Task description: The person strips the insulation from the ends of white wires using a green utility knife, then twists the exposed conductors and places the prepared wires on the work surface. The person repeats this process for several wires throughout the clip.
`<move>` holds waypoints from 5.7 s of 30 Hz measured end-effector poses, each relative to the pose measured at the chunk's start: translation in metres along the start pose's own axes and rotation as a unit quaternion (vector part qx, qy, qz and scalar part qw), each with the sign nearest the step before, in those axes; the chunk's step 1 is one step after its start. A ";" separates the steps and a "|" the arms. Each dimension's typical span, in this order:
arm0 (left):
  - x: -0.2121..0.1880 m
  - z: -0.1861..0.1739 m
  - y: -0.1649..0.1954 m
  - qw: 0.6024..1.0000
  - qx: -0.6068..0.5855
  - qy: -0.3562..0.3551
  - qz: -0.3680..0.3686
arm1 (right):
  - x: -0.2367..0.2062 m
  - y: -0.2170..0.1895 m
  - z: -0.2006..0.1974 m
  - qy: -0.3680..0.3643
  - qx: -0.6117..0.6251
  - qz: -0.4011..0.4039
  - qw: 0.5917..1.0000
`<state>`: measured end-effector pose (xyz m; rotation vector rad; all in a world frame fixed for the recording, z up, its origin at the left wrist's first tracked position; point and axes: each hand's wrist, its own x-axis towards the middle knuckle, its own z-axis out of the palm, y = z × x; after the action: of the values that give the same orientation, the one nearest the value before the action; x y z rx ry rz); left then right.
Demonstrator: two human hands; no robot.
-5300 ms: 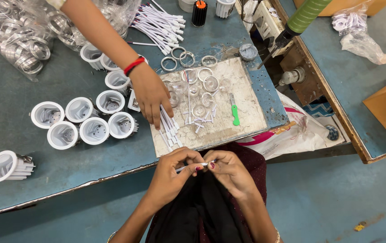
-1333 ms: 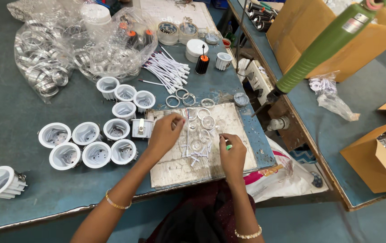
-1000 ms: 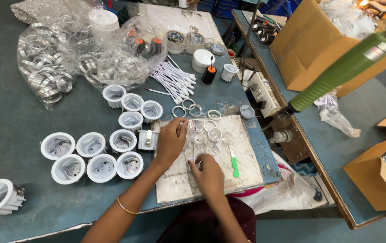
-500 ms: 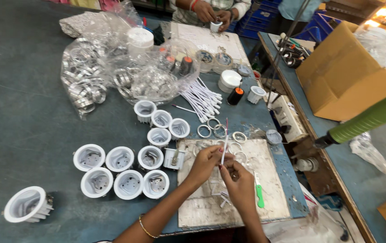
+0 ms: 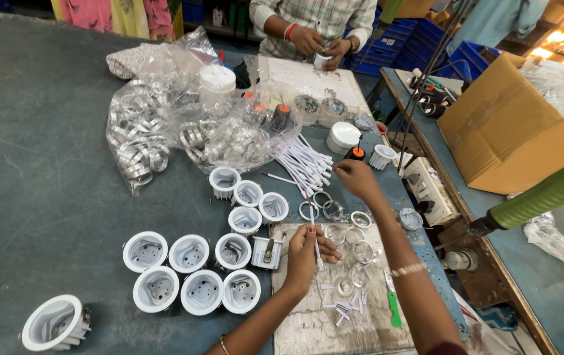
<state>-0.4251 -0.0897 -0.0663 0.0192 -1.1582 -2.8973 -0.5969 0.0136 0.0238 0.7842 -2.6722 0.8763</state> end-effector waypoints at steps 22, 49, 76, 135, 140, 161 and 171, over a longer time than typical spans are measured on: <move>-0.011 0.007 0.013 0.999 -0.041 -0.001 0.006 | -0.091 -0.013 -0.023 -0.066 0.295 0.190 0.934; -0.126 0.049 0.009 0.989 0.078 -0.127 -0.021 | -0.336 -0.090 -0.019 0.041 0.614 0.279 0.738; -0.248 0.145 -0.060 0.995 0.036 -0.082 -0.043 | -0.462 -0.096 -0.097 0.067 0.570 0.277 0.771; -0.225 0.102 -0.038 0.986 0.119 -0.063 -0.102 | -0.468 -0.078 -0.066 -0.082 0.543 0.310 0.776; -0.230 0.104 -0.041 0.984 0.142 -0.067 -0.085 | -0.472 -0.079 -0.062 -0.087 0.549 0.308 0.772; -0.247 0.115 -0.055 0.983 0.163 -0.043 -0.076 | -0.478 -0.083 -0.054 -0.089 0.562 0.322 0.757; -0.255 0.118 -0.056 0.978 0.201 -0.009 -0.060 | -0.480 -0.081 -0.050 -0.078 0.586 0.311 0.744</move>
<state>-0.1737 0.0383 -0.0190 0.0707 -1.7808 -2.7065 -0.1501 0.1902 -0.0702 0.0138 -2.2151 2.8658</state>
